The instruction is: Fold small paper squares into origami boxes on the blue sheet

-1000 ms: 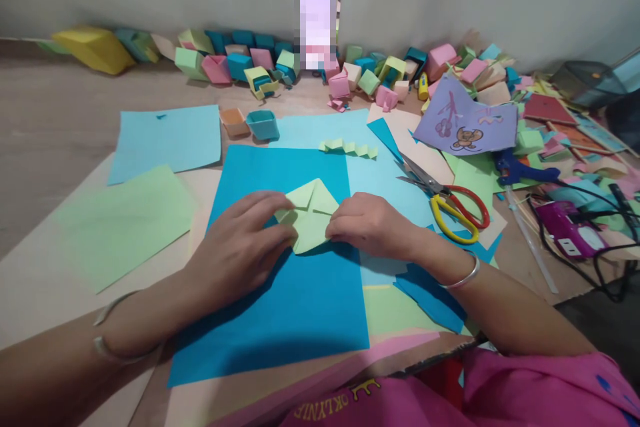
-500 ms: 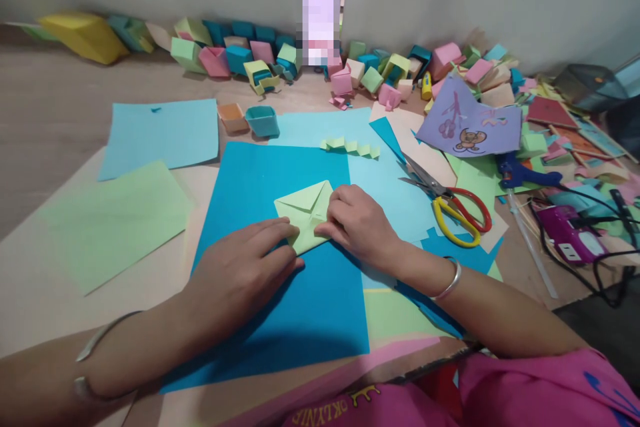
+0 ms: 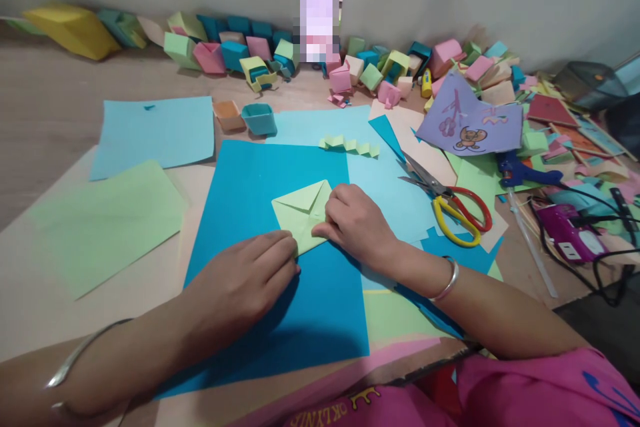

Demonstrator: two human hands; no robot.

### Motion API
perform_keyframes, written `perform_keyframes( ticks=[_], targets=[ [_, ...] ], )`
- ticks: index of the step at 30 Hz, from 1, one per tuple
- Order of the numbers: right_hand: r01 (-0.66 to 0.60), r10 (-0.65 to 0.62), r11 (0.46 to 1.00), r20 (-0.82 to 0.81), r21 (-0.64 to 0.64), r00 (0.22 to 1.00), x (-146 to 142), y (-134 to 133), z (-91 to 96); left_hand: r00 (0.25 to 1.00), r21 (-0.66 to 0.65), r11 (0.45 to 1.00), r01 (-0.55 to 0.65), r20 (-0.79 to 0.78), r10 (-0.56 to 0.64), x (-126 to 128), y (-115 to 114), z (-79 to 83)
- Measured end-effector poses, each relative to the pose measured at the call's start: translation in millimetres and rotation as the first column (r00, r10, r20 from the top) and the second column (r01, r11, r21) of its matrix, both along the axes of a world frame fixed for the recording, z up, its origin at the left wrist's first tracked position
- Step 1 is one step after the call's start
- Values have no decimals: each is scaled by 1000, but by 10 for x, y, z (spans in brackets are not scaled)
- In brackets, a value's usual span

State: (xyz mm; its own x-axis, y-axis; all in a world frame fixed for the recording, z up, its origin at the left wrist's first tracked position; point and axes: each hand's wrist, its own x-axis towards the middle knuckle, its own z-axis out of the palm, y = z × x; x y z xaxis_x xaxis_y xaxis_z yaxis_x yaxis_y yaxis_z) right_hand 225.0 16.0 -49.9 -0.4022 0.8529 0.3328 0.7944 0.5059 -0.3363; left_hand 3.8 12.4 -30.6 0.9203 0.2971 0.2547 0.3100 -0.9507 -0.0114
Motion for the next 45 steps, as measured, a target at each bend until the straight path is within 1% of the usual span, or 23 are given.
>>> perform_keyframes(
  ticks=[6,9,15,18,22,25,29,33,35,37,40,45],
  targets=[
    [1,-1,1000,29,4,1000,-21,8,23,999,28,999,23,40,-24,-7,7,-11],
    [2,-2,1000,27,-4,1000,-15,11,27,998,-14,1000,26,61,-25,-15,23,-13],
    [9,-9,999,8,-42,1000,-7,14,28,985,-114,991,-74,148,91,-21,60,-14],
    [4,-5,998,-10,-57,1000,-6,18,24,990,-126,989,-81,106,95,-15,70,-20],
    [13,-13,998,-4,-67,1000,-10,21,28,998,-55,997,-54,17,55,6,83,-20],
    [14,-14,998,1,-64,1000,-16,21,35,1000,-24,999,-24,-21,24,27,86,-11],
    [32,-35,995,-35,-91,999,-14,19,38,998,-50,999,3,-64,-6,43,66,-5],
    [19,-30,991,-89,-131,996,14,24,43,994,-96,995,-12,-107,1,42,40,2],
    [0,-18,989,-125,-147,992,36,29,45,992,-83,996,-10,-125,0,41,29,10],
    [-11,-12,988,-149,-155,989,56,32,42,991,-41,999,-3,-132,-2,42,18,20],
    [-19,-2,987,-133,-158,991,61,30,29,991,11,1000,4,-134,-2,46,11,40],
    [-34,17,987,-107,-159,994,39,27,35,988,4,1000,13,-152,-13,51,33,59]
  ],
)
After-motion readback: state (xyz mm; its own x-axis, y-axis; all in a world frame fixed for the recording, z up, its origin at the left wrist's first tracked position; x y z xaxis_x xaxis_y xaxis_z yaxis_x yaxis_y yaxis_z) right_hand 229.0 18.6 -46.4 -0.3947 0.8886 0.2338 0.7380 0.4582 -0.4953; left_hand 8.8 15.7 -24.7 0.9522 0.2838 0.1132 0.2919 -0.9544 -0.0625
